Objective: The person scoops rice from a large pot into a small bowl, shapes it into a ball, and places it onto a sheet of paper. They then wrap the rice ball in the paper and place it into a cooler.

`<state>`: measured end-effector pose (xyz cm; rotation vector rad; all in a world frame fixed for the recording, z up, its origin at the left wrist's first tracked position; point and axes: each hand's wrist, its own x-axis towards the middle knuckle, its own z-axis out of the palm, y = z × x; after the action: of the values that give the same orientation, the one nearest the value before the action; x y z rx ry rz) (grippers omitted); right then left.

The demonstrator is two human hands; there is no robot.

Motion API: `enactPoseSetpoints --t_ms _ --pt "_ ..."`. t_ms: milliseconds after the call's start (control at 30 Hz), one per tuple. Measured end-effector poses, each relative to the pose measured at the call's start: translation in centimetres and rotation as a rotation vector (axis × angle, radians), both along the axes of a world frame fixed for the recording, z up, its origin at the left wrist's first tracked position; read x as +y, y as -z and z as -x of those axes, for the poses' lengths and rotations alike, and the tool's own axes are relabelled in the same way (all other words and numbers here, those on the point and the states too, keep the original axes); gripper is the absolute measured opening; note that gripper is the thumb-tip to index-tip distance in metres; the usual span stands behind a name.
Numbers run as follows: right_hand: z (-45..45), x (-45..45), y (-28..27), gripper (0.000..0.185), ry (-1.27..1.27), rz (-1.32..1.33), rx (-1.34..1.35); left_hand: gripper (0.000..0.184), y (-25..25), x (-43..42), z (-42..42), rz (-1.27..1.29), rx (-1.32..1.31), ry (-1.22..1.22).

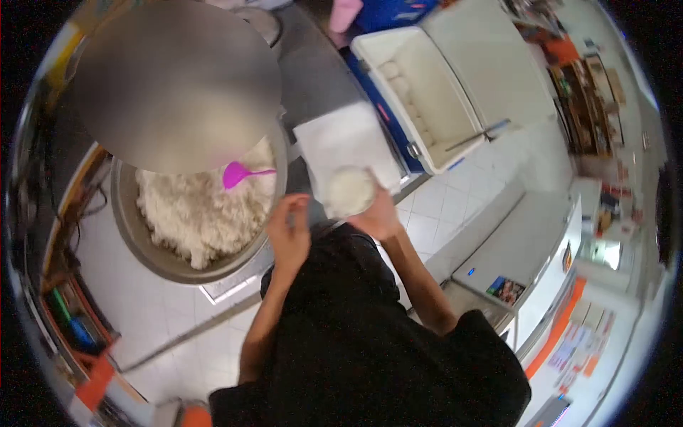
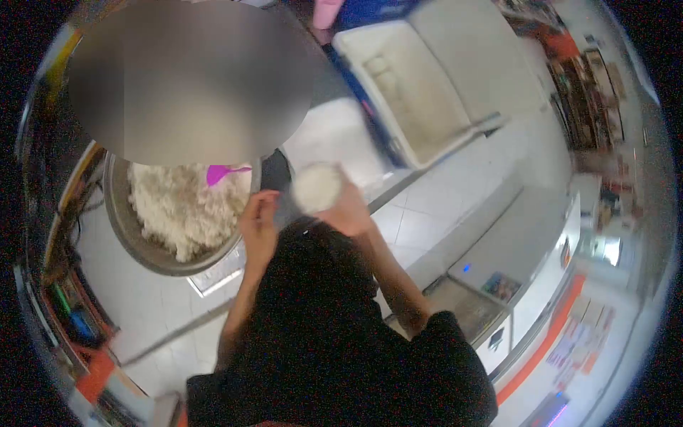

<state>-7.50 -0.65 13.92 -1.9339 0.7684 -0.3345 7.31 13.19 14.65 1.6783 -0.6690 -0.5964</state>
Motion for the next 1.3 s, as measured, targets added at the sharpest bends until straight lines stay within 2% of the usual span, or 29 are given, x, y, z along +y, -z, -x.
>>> enactPoseSetpoints --t_ms 33,67,100,133,167,200,233,267,300,333,367,400,433,467,500,533,600,667,733,833,867,900,933,967,1033,1167,1233,1267,1300 --pt "1.4 -0.9 3.5 0.072 0.334 -0.659 -0.314 0.01 0.6 -0.5 0.4 0.018 -0.427 0.065" --pt "2.0 -2.1 5.0 0.072 0.296 -0.669 -0.297 0.011 1.4 -1.0 0.9 0.005 -0.483 0.213" --pt "2.2 -3.7 6.0 0.069 0.438 -0.953 -0.486 0.013 2.6 -1.6 1.5 -0.001 -0.537 0.366" --pt "2.3 -4.5 7.1 0.067 0.6 -1.239 -0.667 0.013 3.7 -2.3 2.5 -0.01 -0.529 0.34" --pt "1.6 -5.4 9.0 0.067 0.582 -1.243 -0.644 0.019 5.2 -3.2 3.5 -0.026 -0.541 0.464" --pt "0.4 -6.2 11.1 0.055 0.631 -0.728 -0.4 0.026 7.1 -3.8 4.2 -0.039 -0.553 0.595" --pt "-0.4 -6.8 12.5 0.045 0.642 -0.211 -0.16 0.026 10.8 -3.7 4.9 -0.042 -0.545 0.581" --pt "-1.1 -7.2 13.0 0.045 0.631 -0.209 -0.157 0.035 15.5 -3.6 5.4 -0.186 -0.913 0.617" --pt "-1.5 -7.5 13.4 0.045 0.632 0.088 0.058 0.044 17.9 -3.4 5.8 -0.335 -1.276 0.645" --pt "-1.8 -8.0 13.8 0.044 0.618 0.39 0.269 0.044 17.7 -3.4 6.0 -0.333 -1.269 0.636" --pt "-0.7 -9.2 14.9 0.044 0.626 0.484 0.096 0.046 17.0 -3.0 6.1 -0.381 -1.103 0.723" --pt "-0.5 -9.0 11.6 0.047 0.684 0.418 0.058 0.048 16.0 -2.6 6.0 -0.425 -0.936 0.804" --pt "-0.2 -8.2 7.8 0.049 0.736 0.352 0.019 0.048 13.5 -2.1 5.8 -0.425 -0.929 0.792" --pt "0.9 -8.1 7.2 0.05 0.804 0.397 -0.057 0.052 9.3 -1.7 5.3 -0.279 -0.164 0.764" --pt "-1.0 -5.7 1.7 0.045 0.944 -0.207 -0.455 0.057 5.5 -1.3 4.0 -0.1 0.584 0.666" --pt "-1.6 -3.7 -1.1 0.045 0.932 -0.211 -0.443 0.057 2.0 -0.5 2.3 -0.098 0.594 0.652" --pt "-3.0 -0.5 -4.7 0.034 0.454 -0.622 -0.475 0.067 -3.2 1.5 -0.8 0.533 1.43 0.401" --pt "-8.8 2.2 -6.2 0.023 -0.05 -0.318 -0.151 0.068 -3.4 3.4 -4.1 0.635 1.285 0.248" --pt "-15.6 4.6 -7.4 0.012 -0.129 0.463 -0.128 0.07 -2.3 6.7 -7.6 0.693 1.095 -0.038" --pt "-22.1 4.5 -3.6 0.012 -0.166 0.494 -0.05 0.071 -2.9 11.4 -13.7 0.792 0.98 -0.383" --pt "-23.0 4.4 -1.4 0.015 -0.312 0.678 0.254 0.071 -3.5 12.6 -14.9 0.794 0.983 -0.371" --pt "-23.5 4.6 0.2 0.018 -0.455 0.848 0.566 0.07 -4.0 13.6 -16.0 0.704 0.834 -0.485" --pt "-23.8 4.9 0.6 0.018 -0.444 0.856 0.564 0.069 -4.3 14.5 -17.1 0.618 0.677 -0.594" --pt "-24.1 5.1 0.8 0.022 -0.494 0.867 0.61 0.069 -4.3 15.2 -18.0 0.635 0.669 -0.587" --pt "-24.2 4.4 3.2 0.031 -0.556 0.887 0.633 0.068 -3.8 17.0 -18.3 0.443 0.425 -0.664" --pt "-24.6 3.9 2.5 0.034 -0.607 1.031 0.648 0.064 0.0 19.2 -18.6 0.367 0.273 -0.733" --pt "-25.3 3.3 2.6 0.039 -0.61 0.74 0.801 0.061 0.5 18.8 -17.9 0.323 0.049 -0.823" --pt "-26.0 3.0 2.0 0.039 -0.618 0.749 0.808 0.061 0.8 18.6 -17.5 0.328 0.058 -0.832" --pt "-26.8 2.9 1.0 0.04 -0.541 0.904 0.715 0.06 1.1 18.6 -17.1 0.308 -0.083 -0.845"
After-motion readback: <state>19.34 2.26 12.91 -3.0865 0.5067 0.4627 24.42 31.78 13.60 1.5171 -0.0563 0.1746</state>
